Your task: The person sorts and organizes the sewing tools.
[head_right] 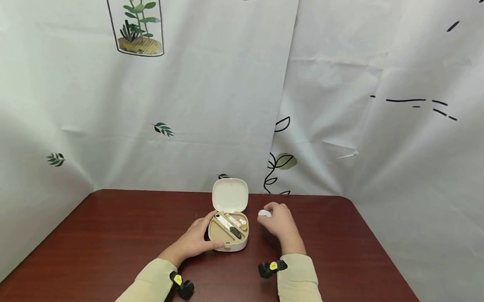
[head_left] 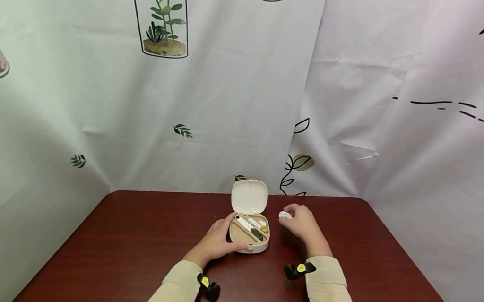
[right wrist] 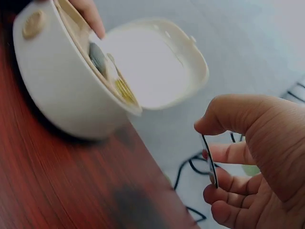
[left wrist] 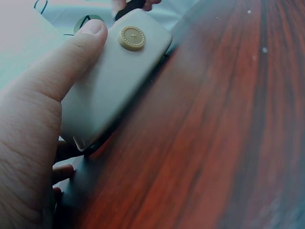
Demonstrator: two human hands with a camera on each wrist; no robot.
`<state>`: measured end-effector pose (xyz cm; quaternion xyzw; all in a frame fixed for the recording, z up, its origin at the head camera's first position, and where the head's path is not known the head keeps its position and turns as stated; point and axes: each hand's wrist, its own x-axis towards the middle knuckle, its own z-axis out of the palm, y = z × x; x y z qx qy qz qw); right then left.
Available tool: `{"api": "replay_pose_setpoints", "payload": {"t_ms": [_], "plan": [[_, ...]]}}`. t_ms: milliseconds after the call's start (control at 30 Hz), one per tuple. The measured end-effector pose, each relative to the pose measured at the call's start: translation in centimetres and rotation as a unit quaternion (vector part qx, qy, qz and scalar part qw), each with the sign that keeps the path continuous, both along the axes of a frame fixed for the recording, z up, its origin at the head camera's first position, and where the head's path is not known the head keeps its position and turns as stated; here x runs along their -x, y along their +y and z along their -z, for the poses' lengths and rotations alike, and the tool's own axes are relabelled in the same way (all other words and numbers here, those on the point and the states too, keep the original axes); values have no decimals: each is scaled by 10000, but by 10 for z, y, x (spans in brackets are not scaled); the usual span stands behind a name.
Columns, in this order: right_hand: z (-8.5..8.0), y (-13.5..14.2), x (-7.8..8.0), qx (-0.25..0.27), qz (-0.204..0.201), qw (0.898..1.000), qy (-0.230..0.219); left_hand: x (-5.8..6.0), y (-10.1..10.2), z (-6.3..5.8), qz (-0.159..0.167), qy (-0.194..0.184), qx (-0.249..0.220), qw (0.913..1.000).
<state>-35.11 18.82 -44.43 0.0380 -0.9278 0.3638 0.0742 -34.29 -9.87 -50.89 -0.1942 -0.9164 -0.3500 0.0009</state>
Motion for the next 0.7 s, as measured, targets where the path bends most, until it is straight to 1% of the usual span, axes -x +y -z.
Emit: {"api": "replay_pose_setpoints", "payload": {"t_ms": [133,300,433,567,700], "plan": [[-2,-16,-1,8,-31,10000,40,0,1,1,3,8,-26,10000],[-3,-32,-3,-63,-190,9996,199,0,1,-3,-8,39,-112,9999],[0,-46,-4,-281,-421,9982,336,0,0,-4,6,23,-66,10000],[1,-61,-10,-498,-663,9952,520,-1,0,-3,9,-12,-64,10000],[3,-75,-14,-662,-801,9923,667,-1,0,-3,27,36,-58,10000]]}}
